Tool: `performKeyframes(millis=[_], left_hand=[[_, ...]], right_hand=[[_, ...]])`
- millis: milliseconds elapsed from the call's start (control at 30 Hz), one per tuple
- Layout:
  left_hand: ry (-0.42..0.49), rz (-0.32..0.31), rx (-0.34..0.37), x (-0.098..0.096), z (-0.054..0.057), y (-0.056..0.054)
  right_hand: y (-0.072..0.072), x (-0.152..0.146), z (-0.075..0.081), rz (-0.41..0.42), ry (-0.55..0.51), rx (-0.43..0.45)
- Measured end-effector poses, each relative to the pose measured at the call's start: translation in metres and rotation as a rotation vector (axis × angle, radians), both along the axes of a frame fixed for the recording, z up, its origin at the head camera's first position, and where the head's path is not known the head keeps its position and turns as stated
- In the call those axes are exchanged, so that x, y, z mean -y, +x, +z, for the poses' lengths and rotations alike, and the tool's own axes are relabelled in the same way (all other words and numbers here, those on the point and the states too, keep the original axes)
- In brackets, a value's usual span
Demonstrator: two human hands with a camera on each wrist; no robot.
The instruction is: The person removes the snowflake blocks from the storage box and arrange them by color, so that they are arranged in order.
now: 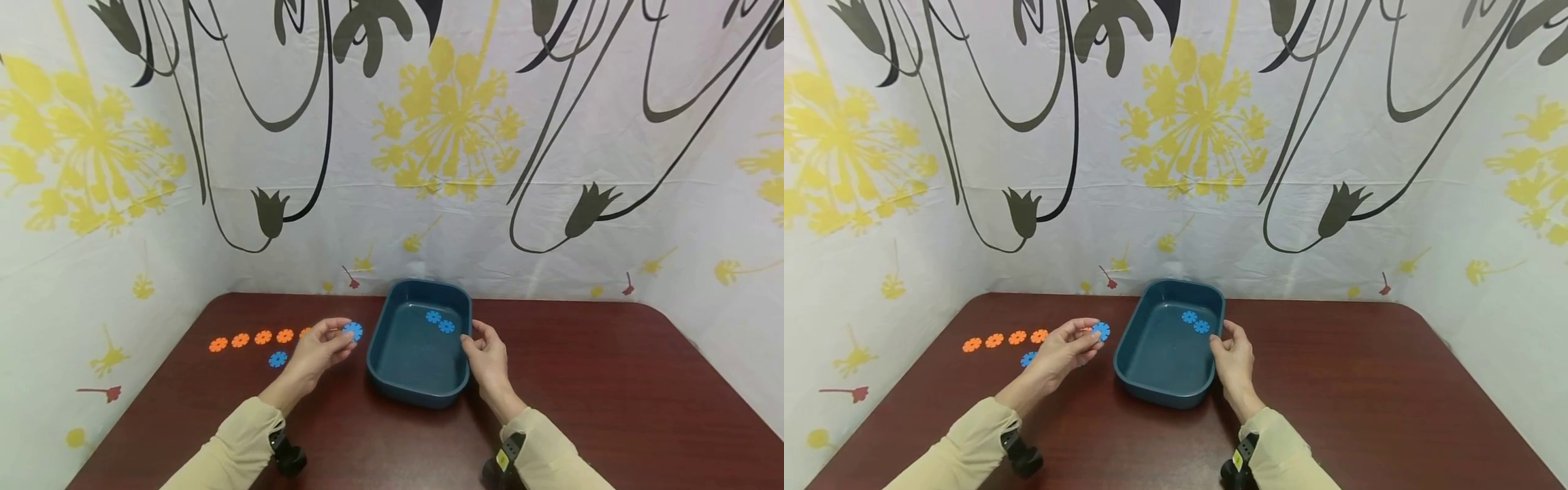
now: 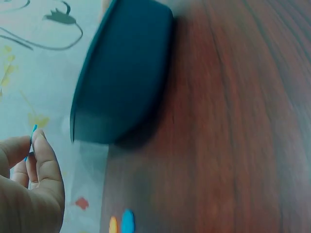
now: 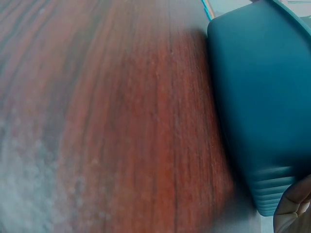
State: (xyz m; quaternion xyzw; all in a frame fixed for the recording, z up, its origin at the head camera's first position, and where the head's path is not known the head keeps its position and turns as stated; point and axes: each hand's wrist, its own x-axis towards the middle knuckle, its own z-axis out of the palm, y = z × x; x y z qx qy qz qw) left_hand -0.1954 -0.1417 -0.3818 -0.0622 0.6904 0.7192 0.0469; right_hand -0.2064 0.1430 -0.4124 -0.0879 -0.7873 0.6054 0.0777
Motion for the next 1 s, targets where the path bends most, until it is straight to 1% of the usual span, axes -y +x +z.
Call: performKeyframes(millis=[167, 233, 300, 600, 733, 867, 1000], left_hand=[[0.001, 0.020, 0.019, 0.025, -0.005, 0.002], [0.005, 0.039, 0.029, 0.036, -0.007, 0.003], [-0.013, 0.064, 0.033, 0.049, -0.009, 0.004], [-0.164, 0.176, 0.034, 0.105, -0.020, 0.008], [-0.222, 0.202, 0.045, 0.125, -0.026, 0.011], [-0.296, 0.213, 0.062, 0.138, -0.032, 0.014], [-0.359, 0.231, 0.054, 0.143, -0.036, 0.015]], right_hand=[[0.001, 0.000, -0.001, 0.005, -0.001, 0.002], [0.001, 0.001, -0.001, 0.008, -0.005, 0.000], [0.001, 0.001, -0.001, 0.011, -0.011, -0.003], [0.001, 0.000, 0.000, 0.011, -0.016, -0.005], [0.000, 0.000, -0.001, 0.011, -0.006, -0.005], [0.000, 0.000, -0.001, 0.009, -0.005, -0.003], [0.000, 0.001, 0.000, 0.004, -0.006, -0.005]])
